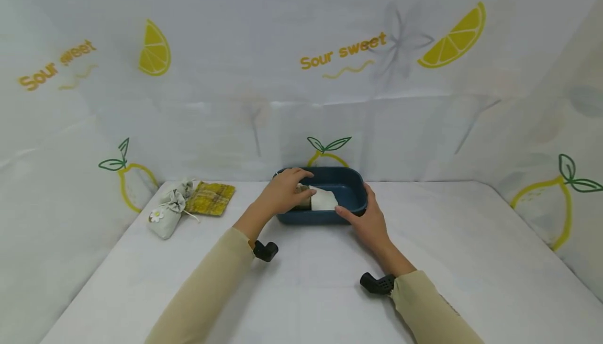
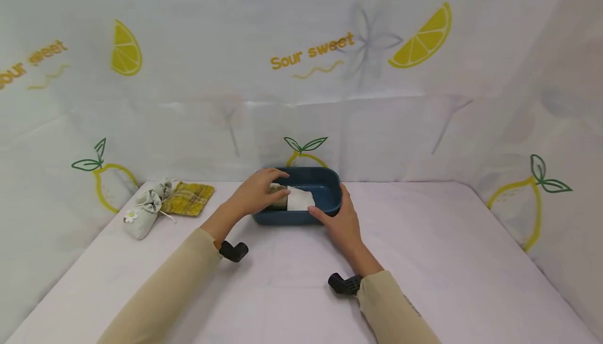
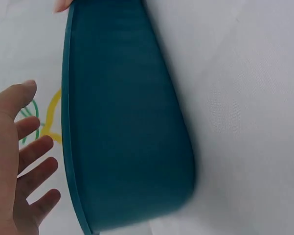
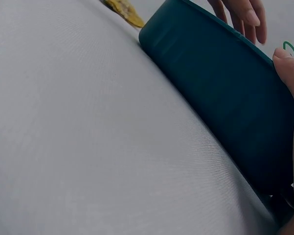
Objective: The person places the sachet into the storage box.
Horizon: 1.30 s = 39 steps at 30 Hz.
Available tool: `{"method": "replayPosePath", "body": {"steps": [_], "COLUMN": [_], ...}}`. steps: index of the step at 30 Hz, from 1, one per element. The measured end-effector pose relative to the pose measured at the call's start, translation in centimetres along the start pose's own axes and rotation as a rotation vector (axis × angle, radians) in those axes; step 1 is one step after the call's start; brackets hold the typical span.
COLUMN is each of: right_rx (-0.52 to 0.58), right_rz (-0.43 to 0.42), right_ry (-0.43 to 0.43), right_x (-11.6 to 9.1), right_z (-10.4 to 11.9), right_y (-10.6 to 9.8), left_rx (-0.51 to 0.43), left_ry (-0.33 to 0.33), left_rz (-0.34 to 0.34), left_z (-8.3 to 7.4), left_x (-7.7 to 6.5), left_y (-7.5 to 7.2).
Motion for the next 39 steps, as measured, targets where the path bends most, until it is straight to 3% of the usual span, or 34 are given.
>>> {"method": "replayPosePath", "body": {"steps": [4, 13, 18, 23, 27, 34, 39], "right_rx": [-0.004, 0.002, 0.008, 0.004, 0.002, 0.007, 0.004], "right_rz": [0.000, 0.002, 0.003, -0.003, -0.004, -0.006, 0.003], "right_ry": [0.011, -0.001, 0.001, -0.001, 0.000, 0.007, 0.016], "right_x": [0.0, 0.0, 0.1, 0.1, -0.1, 0.0, 0.0], "right_z": [0.0, -0.2, -0.2, -0.1, 0.0, 0.0, 0.0], "right_y": [-0.1, 0.0, 0.0, 0.1, 0.1, 0.1, 0.0], "left_rx": [0.003, -0.014, -0.032, -0.107, -0.166, -0.083, -0.109], "left_ry": [0.008, -0.056, -0.144, -0.218, -0.256, -0.302, -0.327], "left_rz": [-0.076, -0.178, -0.231, -0.300, -0.346, -0.372, -0.355], "left_z": [1.6, 6.0, 8.6, 11.0, 12.5, 15.3, 17.0], "left_x": [-1.1, -3.9, -5.4, -7.0, -8.0, -8.6, -9.2], "left_y": [-1.2, -3.2, -4.4, -5.5, -5.6, -5.0, -4.4]}}
Point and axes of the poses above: each hand's wrist, its own x-axis towards the middle knuckle, its own y-axis out of the palm, z = x × y, the point moved 7 cm from there along x, towards the middle knuckle, and after that the axes turned 2 degrees about -y, right-handed, at the moved point
